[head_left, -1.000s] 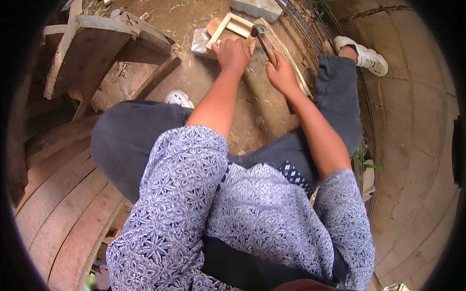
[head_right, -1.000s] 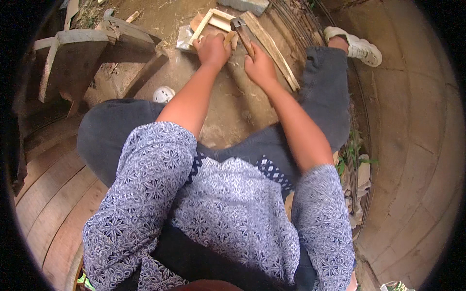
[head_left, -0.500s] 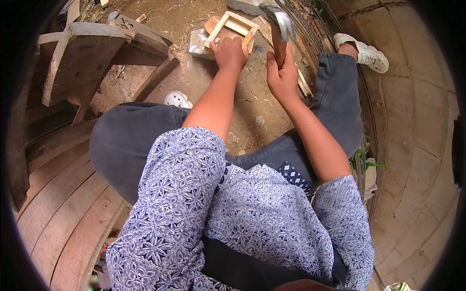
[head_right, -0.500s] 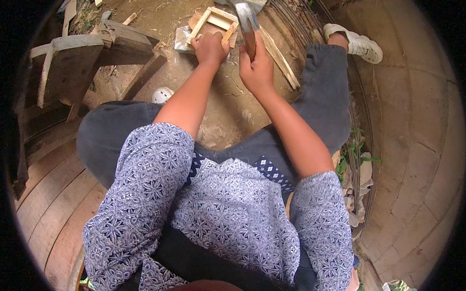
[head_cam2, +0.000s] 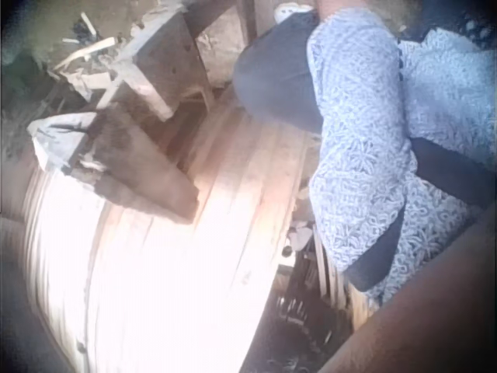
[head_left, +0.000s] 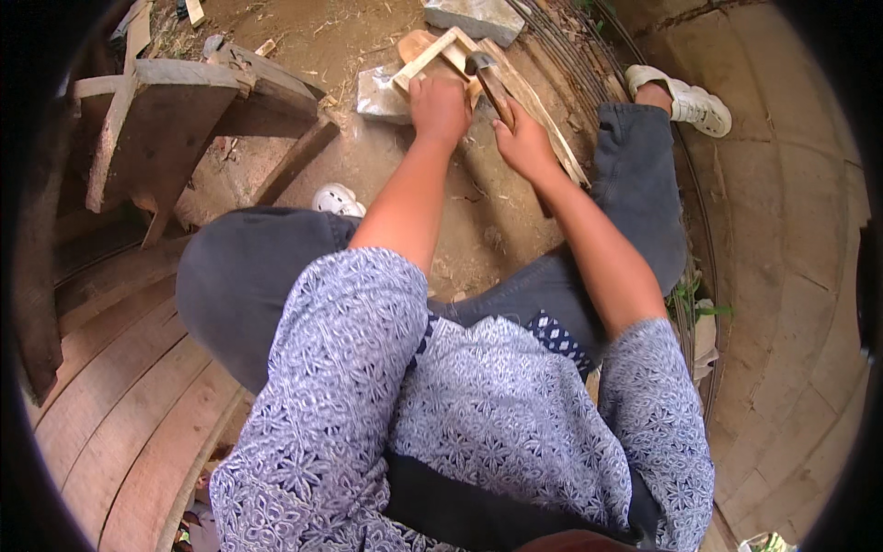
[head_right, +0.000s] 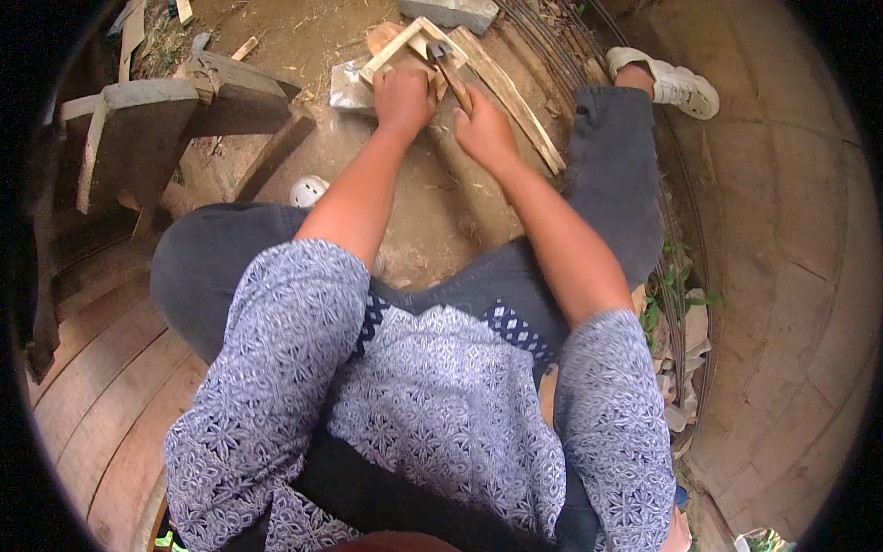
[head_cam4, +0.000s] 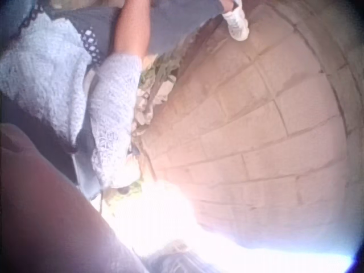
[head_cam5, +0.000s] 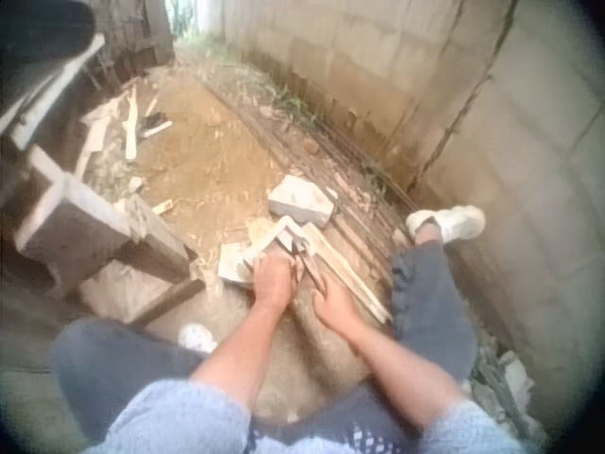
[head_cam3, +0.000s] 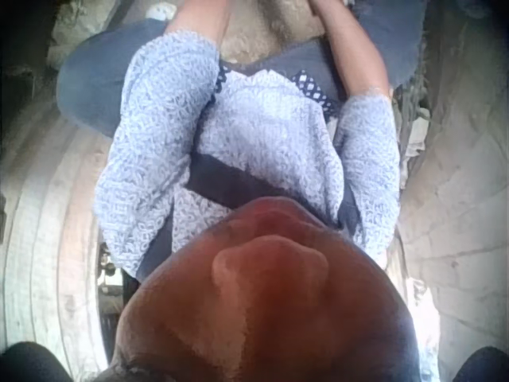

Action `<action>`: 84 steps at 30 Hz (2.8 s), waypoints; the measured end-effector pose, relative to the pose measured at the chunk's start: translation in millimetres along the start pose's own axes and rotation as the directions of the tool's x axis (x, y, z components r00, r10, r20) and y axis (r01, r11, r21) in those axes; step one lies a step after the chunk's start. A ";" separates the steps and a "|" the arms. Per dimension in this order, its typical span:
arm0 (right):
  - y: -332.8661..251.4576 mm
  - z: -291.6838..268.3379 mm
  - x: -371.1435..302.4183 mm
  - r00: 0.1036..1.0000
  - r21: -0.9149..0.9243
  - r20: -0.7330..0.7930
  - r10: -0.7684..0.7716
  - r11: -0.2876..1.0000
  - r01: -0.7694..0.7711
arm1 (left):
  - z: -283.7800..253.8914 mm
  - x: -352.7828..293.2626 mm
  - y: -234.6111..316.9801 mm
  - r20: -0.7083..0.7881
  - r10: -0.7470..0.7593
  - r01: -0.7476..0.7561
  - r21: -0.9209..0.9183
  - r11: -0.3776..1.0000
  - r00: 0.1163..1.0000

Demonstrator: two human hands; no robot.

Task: The person sits on the ground and assembles small wooden pieces into a rectangular frame using a hammer. They repeatedly tap the joints to secure the pieces together and inspect the frame during the process.

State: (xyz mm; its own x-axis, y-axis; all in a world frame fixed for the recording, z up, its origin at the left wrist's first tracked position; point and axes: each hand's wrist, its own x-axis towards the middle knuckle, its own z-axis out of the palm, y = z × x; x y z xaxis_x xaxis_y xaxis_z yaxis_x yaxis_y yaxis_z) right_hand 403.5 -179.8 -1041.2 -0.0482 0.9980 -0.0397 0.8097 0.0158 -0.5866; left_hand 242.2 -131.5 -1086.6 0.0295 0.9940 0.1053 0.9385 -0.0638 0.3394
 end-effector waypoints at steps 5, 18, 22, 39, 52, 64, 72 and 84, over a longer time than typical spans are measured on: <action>-76.8 -52.1 -3.0 0.984 0.561 -0.160 -0.074 0.814 0.152 | 11.6 -6.8 -12.5 -0.003 -0.025 0.025 0.041 0.999 1.000; 59.5 -133.6 -3.2 0.949 0.700 0.166 0.268 0.646 -0.305 | -10.4 48.2 75.7 -0.005 0.041 -0.041 -0.103 0.994 0.999; 80.2 -188.6 -5.7 0.926 0.804 0.241 0.289 0.475 -0.357 | -31.7 78.4 89.7 0.044 0.035 -0.014 -0.406 0.914 0.998; 162.5 -285.8 -48.6 0.890 0.896 0.216 0.402 0.280 -0.344 | -131.5 54.2 241.4 0.521 0.191 -0.061 -0.256 0.965 0.832; 162.2 -290.0 -49.7 0.872 0.839 0.339 0.354 0.306 -0.450 | -77.5 112.5 229.6 0.484 0.467 -0.616 0.207 0.760 0.740; 170.6 -264.1 -39.7 0.944 0.618 0.272 0.187 0.717 -0.321 | -98.5 121.5 256.7 0.527 0.713 -0.877 0.390 0.281 0.463; 165.3 -227.9 -11.5 0.982 0.570 0.141 0.128 0.800 -0.186 | -88.5 171.3 231.2 0.631 0.738 -0.925 0.380 -0.027 0.238; 71.3 -164.1 49.3 0.994 0.494 -0.086 0.068 0.869 -0.016 | -99.2 229.8 172.2 0.749 0.594 -0.946 0.317 0.070 0.294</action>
State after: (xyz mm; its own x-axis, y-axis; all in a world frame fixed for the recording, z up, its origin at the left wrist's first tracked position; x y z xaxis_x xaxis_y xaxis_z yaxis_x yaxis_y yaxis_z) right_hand 554.8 -119.5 -952.2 0.0574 0.9983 -0.0094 0.4152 -0.0324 -0.9091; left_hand 376.4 77.1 -911.3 0.8234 0.3212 -0.4678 0.1463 -0.9167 -0.3719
